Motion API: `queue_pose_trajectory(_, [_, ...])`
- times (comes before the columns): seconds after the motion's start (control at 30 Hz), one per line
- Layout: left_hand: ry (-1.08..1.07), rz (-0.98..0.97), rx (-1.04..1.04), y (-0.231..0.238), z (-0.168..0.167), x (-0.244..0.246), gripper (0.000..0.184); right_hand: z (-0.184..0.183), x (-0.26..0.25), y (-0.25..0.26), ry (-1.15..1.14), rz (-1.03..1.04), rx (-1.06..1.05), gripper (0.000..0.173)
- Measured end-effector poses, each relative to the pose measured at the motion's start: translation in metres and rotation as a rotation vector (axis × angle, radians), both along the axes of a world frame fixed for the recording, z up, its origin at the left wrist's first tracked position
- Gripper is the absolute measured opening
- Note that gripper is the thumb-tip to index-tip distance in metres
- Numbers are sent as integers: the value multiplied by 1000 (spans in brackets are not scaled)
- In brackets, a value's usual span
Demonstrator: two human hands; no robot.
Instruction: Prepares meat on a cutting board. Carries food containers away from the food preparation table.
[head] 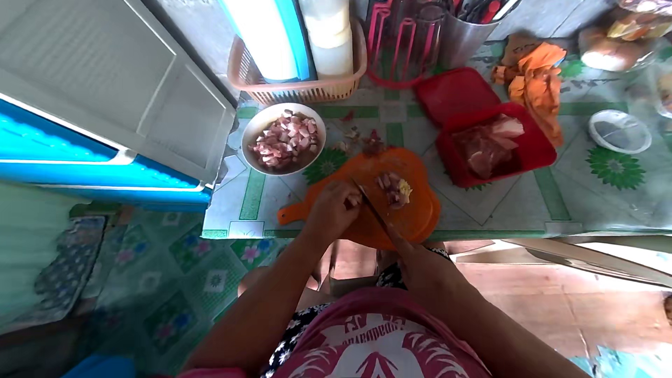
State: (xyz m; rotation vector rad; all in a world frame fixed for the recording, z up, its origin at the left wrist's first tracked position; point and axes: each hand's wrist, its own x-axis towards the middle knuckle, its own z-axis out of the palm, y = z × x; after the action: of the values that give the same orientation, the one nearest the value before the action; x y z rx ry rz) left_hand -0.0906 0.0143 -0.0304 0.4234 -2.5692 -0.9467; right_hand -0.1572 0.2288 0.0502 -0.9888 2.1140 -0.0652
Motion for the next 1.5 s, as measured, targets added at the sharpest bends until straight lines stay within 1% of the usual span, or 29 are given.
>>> queue_pose_trajectory(0.13, [3,-48,2,-4,-2,-1,18,-3,-18,-27,5,32,-37,67])
queue_pose_trajectory(0.2, [-48,-62,37,-4,0,-2,20,-10,-27,-47,4,26,-83,65])
queue_pose_trajectory(0.27, [-65,-58,42,-4,0,-3,20,-17,-31,-62,9,8,-109,67])
queue_pose_trajectory(0.3, [-37,-47,23,-2,-3,-2,19,-20,-29,-64,15,4,-110,69])
queue_pose_trajectory(0.37, [52,-17,-24,0,-11,-3,15,-22,-21,-55,43,12,-85,74])
queue_pose_trajectory(0.47, [114,3,-50,2,-15,-1,14,-23,-7,-20,76,9,-82,72])
queue_pose_trajectory(0.57, [51,59,-6,0,-9,1,17,-16,-2,0,66,15,-29,68])
queue_pose_trajectory(0.63, [-67,116,111,-9,-2,4,24,-11,-5,3,32,-8,-7,69])
queue_pose_trajectory(0.67, [-115,135,178,-16,2,9,27,-7,-9,4,-3,-19,-13,69])
queue_pose_trajectory(0.73, [-165,121,214,-27,7,23,35,3,-22,7,-98,-40,-90,66])
queue_pose_trajectory(0.83, [-283,38,184,-39,13,41,42,13,-39,14,-230,-105,-279,62])
queue_pose_trajectory(0.9, [-318,31,121,-36,24,43,42,16,-48,19,-268,-165,-371,62])
queue_pose_trajectory(0.97, [-268,31,-47,-27,35,36,33,13,-54,25,-301,-235,-458,61])
queue_pose_trajectory(1.03, [-253,-61,-225,-15,39,20,26,9,-55,28,-347,-302,-554,62])
queue_pose_trajectory(1.1, [-267,-174,-398,-2,37,2,26,4,-51,30,-377,-333,-597,64])
queue_pose_trajectory(1.17, [-282,-215,-481,7,30,-15,25,0,-45,34,-380,-349,-589,65])
queue_pose_trajectory(1.23, [-337,-190,-504,12,28,-25,20,-2,-38,41,-353,-358,-548,65])
queue_pose_trajectory(1.3, [-330,-153,-488,14,29,-24,20,-4,-33,48,-270,-327,-489,66])
queue_pose_trajectory(1.37, [-316,-103,-427,19,31,-15,22,-6,-27,54,-182,-289,-411,66])
queue_pose_trajectory(1.43, [-248,-13,-385,25,23,-4,22,-8,-17,55,-104,-241,-327,65])
queue_pose_trajectory(1.5, [-115,87,-381,30,5,4,23,-9,-7,52,-39,-173,-278,64])
